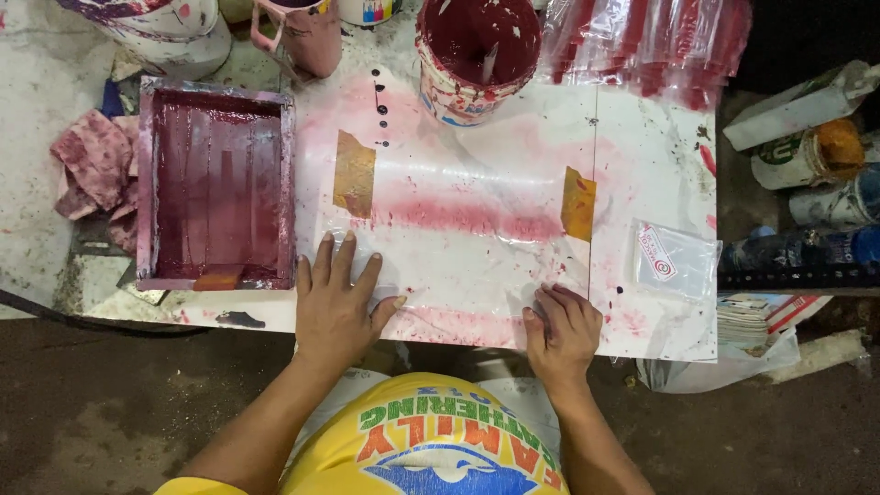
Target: The person is organizing and flattening a stack of clear plastic bags on a workbench, likely in preparation for printing or packaging.
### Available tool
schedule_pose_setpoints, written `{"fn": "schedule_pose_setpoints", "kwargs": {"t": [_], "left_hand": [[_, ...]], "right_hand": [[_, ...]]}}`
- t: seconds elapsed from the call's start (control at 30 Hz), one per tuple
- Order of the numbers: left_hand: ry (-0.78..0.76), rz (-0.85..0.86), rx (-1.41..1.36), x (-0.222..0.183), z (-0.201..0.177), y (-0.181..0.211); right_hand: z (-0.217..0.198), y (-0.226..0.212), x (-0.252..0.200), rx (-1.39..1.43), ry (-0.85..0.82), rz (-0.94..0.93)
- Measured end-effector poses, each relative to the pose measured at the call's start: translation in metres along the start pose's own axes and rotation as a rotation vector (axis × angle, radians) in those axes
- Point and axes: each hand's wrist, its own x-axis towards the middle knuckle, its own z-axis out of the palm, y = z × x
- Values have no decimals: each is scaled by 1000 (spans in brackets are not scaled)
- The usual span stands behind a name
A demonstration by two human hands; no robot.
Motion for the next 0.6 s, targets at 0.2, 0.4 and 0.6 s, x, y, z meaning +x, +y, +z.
{"fn": "schedule_pose_setpoints", "kwargs": {"t": [0.2,0.4,0.6], "left_hand": [[-19,-24,-7,-1,3,0],[-18,-17,-19,-3,6,0],[-17,15,-37,-5,8,0]], "right_hand": [[0,-1,2,3,3,4],[-1,-2,3,6,7,11],[-1,-1,1,5,-4,17]]}}
